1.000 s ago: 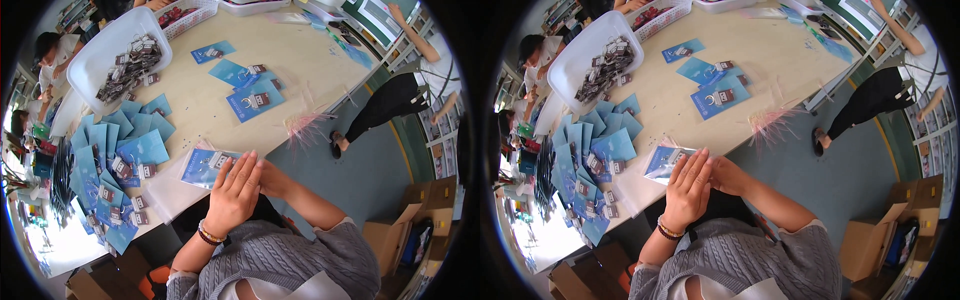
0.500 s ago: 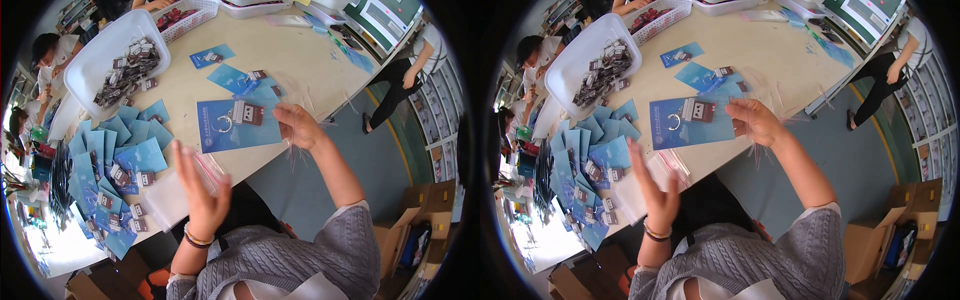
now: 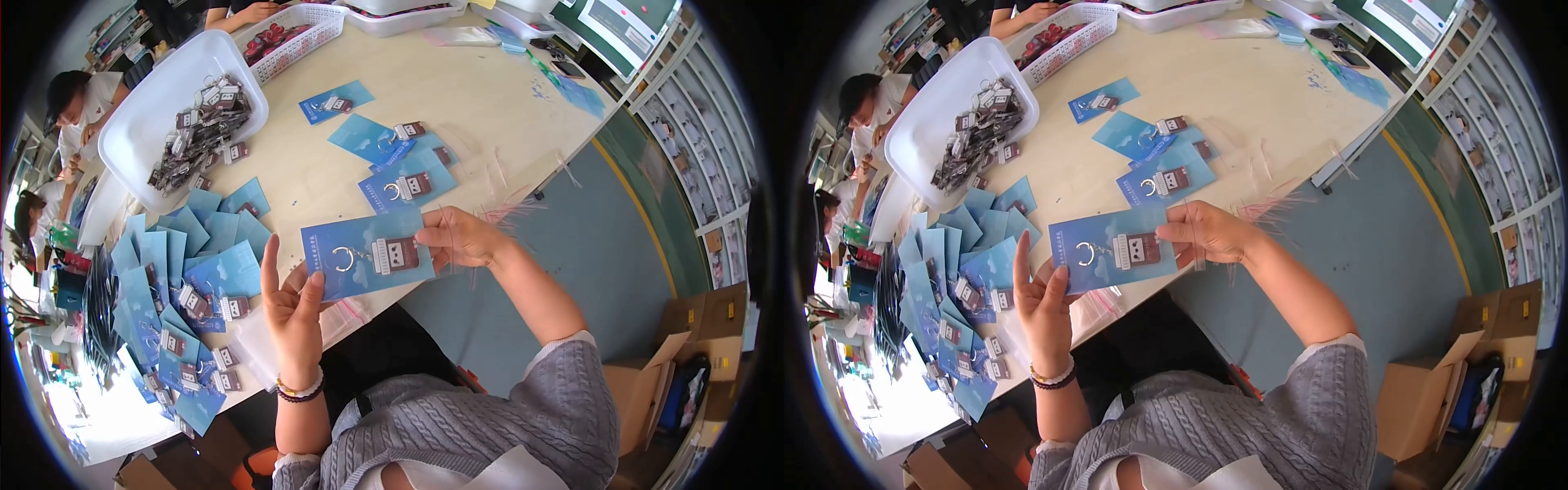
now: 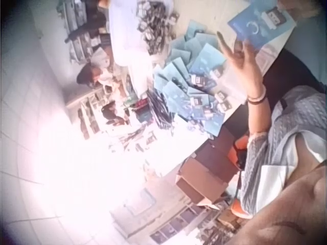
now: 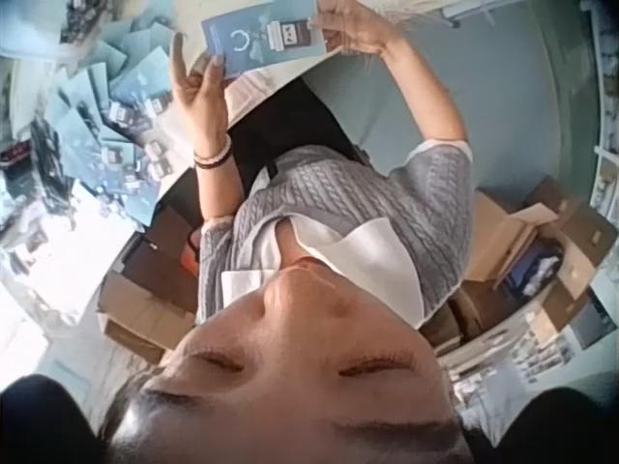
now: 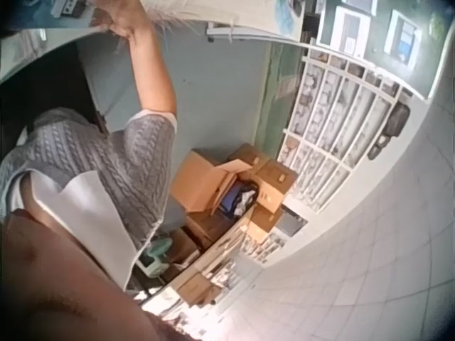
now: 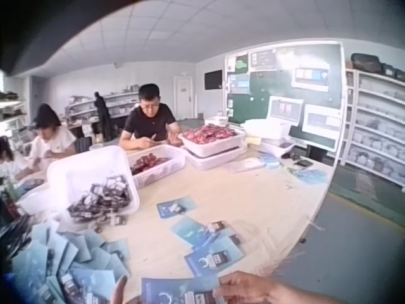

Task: The person packages keychains by hand, inserting them with cardboard backings into small plastic bags.

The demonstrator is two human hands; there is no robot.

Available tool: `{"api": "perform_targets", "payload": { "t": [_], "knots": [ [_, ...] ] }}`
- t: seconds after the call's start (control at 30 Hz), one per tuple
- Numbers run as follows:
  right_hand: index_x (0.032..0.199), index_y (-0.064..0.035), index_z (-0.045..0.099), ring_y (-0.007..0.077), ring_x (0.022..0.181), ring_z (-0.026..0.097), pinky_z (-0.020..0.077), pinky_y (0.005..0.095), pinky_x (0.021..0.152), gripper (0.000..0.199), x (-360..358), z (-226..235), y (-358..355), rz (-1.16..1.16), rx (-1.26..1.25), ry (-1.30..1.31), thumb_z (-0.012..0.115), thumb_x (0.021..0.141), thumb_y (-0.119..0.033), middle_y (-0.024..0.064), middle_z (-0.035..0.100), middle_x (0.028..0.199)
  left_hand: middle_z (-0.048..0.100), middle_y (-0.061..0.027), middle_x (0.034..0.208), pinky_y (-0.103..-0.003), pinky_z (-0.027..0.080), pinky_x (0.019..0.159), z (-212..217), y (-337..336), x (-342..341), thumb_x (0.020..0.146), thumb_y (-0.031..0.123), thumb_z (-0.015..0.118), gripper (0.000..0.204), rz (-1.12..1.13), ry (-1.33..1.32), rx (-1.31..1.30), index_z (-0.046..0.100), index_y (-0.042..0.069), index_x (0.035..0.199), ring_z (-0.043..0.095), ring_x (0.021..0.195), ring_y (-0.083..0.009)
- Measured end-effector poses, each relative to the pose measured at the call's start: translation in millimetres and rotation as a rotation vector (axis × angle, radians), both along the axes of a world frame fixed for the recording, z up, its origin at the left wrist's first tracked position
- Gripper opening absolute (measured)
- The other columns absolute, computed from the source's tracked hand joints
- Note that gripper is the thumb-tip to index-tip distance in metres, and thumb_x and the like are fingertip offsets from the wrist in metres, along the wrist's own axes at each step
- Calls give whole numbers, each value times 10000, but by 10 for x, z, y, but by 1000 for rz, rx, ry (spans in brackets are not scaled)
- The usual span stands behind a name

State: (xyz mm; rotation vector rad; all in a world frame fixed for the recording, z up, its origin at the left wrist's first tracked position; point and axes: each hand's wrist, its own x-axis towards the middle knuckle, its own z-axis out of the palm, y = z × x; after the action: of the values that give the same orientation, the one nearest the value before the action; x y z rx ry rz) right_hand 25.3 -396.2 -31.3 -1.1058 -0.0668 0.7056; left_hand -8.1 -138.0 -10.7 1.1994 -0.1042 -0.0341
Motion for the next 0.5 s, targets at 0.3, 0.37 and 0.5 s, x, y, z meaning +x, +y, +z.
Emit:
{"api": "perform_targets", "payload": {
  "t": [0.3,0.37,0.5],
  "knots": [
    [825,-69,669,48,633,569,481,200,573,186,108,110,-33,-145,-277,-153,671,809,-254,-19,631,749,459,-155,1255,-319,449,876,-143,-68,-93,804,-43,598,768,31,17,49,137,52,1411,517,1077,-212],
    [772,-65,639,61,635,581,491,227,566,211,313,155,-236,-189,-395,-198,670,808,-270,-11,619,714,425,-174,1287,-348,431,901,-153,-38,-84,794,-26,607,778,94,-55,260,137,44,1409,493,1116,-244],
    [862,-76,626,64,623,568,482,238,551,208,839,201,-789,-98,-662,-217,656,817,-276,-17,604,733,365,-219,1339,-410,374,966,-135,-14,-177,762,25,639,817,199,-281,774,140,38,1408,426,1202,-321]
  ]
}}
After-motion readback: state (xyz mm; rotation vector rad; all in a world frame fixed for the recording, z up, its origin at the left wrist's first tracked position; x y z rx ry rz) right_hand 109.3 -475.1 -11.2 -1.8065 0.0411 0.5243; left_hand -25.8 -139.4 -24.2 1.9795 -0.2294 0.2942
